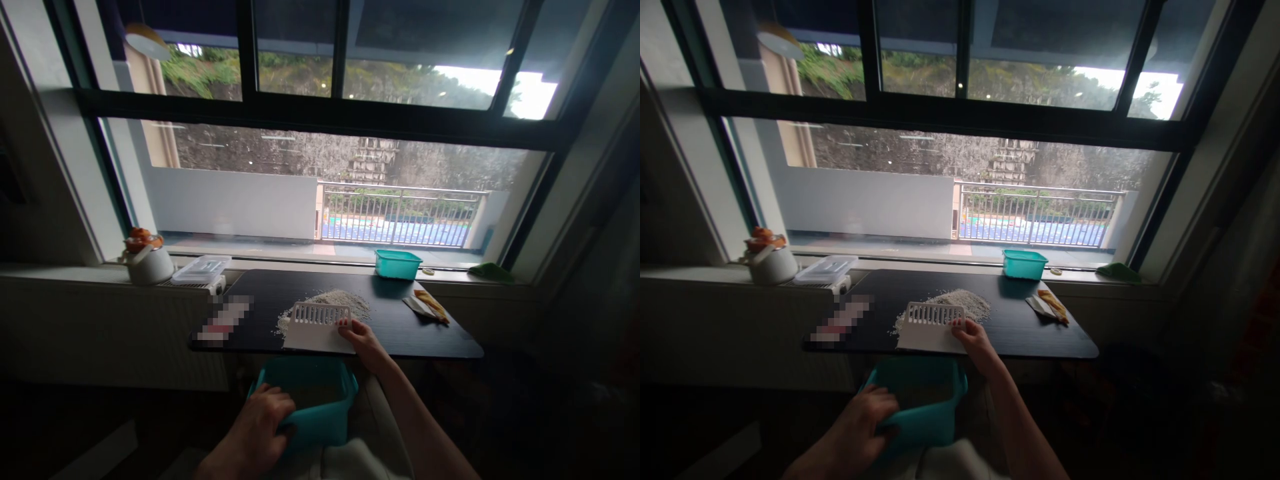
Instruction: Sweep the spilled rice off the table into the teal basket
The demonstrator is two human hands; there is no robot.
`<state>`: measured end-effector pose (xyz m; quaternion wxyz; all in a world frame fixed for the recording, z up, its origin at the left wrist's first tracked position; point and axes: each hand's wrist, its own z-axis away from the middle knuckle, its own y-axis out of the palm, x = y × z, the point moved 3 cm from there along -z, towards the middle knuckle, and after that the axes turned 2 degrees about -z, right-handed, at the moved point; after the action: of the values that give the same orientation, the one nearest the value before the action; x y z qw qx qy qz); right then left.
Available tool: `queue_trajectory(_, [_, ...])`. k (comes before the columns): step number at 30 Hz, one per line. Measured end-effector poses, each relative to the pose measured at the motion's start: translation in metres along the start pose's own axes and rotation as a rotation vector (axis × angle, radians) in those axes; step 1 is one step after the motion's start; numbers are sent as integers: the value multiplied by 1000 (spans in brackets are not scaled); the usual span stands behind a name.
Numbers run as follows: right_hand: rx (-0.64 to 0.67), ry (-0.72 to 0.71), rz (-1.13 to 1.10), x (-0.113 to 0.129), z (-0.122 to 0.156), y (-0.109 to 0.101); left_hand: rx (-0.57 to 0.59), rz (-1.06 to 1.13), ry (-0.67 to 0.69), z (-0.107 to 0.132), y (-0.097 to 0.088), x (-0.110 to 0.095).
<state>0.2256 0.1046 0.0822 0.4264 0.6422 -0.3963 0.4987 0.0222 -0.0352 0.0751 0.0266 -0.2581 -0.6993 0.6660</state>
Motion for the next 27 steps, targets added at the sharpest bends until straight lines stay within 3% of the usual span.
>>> queue_trajectory(6, [-40, -16, -7, -2, -1, -9, -4, 2, 11, 0, 0, -1])
queue_trajectory(11, [-94, -38, -7, -1, -13, -3, -9, -2, 16, 0, 0, 0])
queue_trajectory(16, [-50, -15, 6, -1, -15, 2, -13, 2, 20, 0, 1, 1])
queue_trajectory(22, [1, -3, 1, -1, -3, -8, -18, 2, 25, -1, 2, 1])
queue_trajectory(27, [-60, -9, -8, -1, -8, -10, -25, -5, 25, -1, 3, 1])
